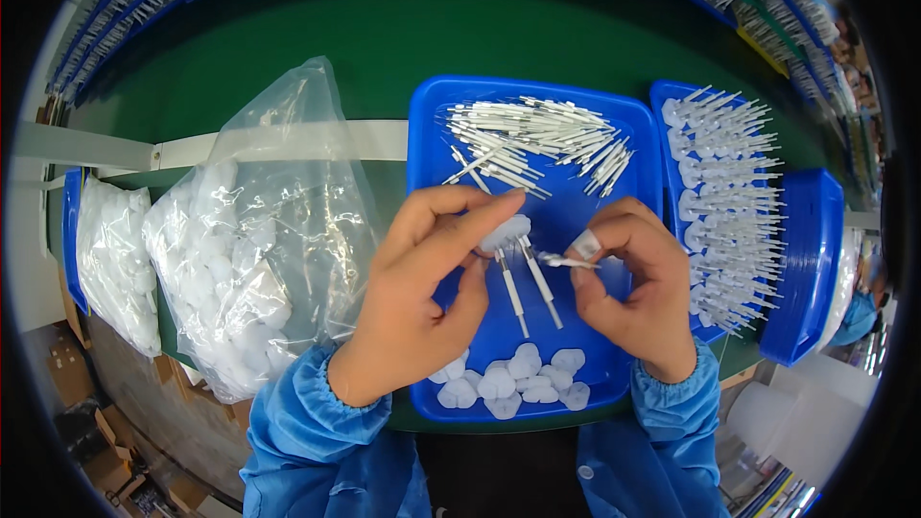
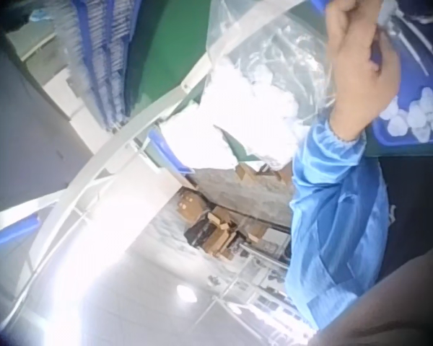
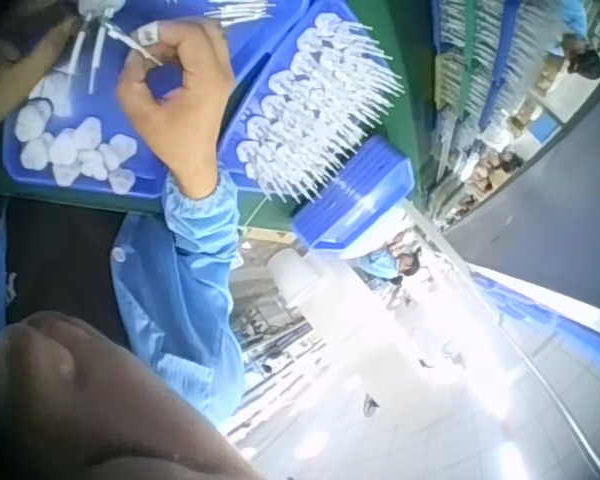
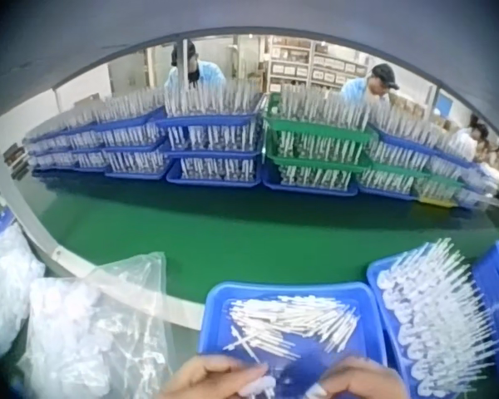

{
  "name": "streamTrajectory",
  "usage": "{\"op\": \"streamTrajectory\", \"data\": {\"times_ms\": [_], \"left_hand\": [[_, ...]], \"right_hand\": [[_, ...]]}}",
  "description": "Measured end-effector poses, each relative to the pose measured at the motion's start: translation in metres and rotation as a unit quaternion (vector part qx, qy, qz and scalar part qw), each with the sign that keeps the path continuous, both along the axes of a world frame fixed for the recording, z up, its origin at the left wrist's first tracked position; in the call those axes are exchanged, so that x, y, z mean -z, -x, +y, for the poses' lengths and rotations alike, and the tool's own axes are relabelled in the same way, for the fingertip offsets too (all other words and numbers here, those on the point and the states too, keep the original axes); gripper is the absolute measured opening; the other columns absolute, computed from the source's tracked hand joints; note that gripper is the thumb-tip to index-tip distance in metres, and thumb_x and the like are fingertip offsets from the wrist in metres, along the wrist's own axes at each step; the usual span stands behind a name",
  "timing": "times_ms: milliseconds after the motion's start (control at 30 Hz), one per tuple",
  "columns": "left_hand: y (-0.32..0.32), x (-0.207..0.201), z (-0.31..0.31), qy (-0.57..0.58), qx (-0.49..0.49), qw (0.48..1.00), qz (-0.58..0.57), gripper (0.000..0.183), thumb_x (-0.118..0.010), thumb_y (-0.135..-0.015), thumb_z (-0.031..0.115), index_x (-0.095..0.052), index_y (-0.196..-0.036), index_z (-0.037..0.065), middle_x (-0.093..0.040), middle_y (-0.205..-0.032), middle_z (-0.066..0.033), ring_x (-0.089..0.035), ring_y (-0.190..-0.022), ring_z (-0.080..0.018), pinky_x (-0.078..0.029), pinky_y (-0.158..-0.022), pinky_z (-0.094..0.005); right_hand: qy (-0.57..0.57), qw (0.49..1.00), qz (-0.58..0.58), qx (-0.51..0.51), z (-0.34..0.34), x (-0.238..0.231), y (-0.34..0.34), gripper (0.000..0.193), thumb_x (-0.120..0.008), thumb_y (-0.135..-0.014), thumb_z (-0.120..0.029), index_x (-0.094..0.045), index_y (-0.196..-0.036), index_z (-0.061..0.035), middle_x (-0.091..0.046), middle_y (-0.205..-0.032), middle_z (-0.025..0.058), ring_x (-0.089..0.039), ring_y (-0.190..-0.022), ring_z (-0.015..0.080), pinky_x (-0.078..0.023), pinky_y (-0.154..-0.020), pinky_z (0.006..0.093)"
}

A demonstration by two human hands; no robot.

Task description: The person assembles medical supplies by inserting white plastic needles into white plastic caps. They pick up a cap and a needle from blue trays, fit the needle into the cap, and place the assembled unit into a separate blue tray. The process is repeated continuously throughout the video.

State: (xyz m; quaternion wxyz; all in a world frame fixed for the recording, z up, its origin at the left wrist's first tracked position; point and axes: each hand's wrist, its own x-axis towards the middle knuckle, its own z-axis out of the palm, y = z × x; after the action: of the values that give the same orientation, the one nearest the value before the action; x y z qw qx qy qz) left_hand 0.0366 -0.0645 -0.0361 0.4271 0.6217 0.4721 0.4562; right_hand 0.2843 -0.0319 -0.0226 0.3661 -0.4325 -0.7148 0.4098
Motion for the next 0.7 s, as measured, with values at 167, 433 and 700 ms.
{"op": "streamTrajectory", "data": {"times_ms": [167,433,700], "left_hand": [[-0.001,0.0,-0.002,-0.022,0.043,0.998,0.04,0.069,-0.07,-0.084,-0.019,-0.073,-0.148,0.007,-0.064,-0.125,-0.0113,-0.068,-0.103,-0.0211,-0.059,-0.085,-0.0317],[-0.005,0.004,-0.004,-0.005,-0.028,0.999,-0.018,0.064,-0.075,-0.085,-0.016,-0.072,-0.145,0.003,-0.066,-0.122,-0.0128,-0.072,-0.101,-0.0202,-0.066,-0.082,-0.0294],[-0.007,0.006,-0.002,-0.034,-0.059,0.998,0.008,0.058,-0.073,-0.085,-0.018,-0.078,-0.138,0.004,-0.069,-0.119,-0.0123,-0.073,-0.098,-0.0192,-0.066,-0.081,-0.0287]], "right_hand": [[-0.075,0.996,-0.054,-0.001,-0.006,0.001,0.012,0.032,-0.088,-0.078,0.005,-0.077,-0.107,-0.0049,-0.075,-0.099,0.0097,-0.07,-0.068,0.0153,-0.057,-0.063,0.0276],[-0.109,0.989,-0.095,0.002,-0.012,-0.002,0.01,0.027,-0.091,-0.083,-0.005,-0.08,-0.108,-0.0045,-0.074,-0.073,0.0064,-0.069,-0.057,0.0179,-0.053,-0.054,0.0296],[-0.056,0.996,-0.068,0.023,-0.017,-0.001,0.01,0.028,-0.09,-0.087,-0.005,-0.081,-0.114,-0.0029,-0.073,-0.072,0.0068,-0.068,-0.054,0.017,-0.051,-0.052,0.0287]]}}
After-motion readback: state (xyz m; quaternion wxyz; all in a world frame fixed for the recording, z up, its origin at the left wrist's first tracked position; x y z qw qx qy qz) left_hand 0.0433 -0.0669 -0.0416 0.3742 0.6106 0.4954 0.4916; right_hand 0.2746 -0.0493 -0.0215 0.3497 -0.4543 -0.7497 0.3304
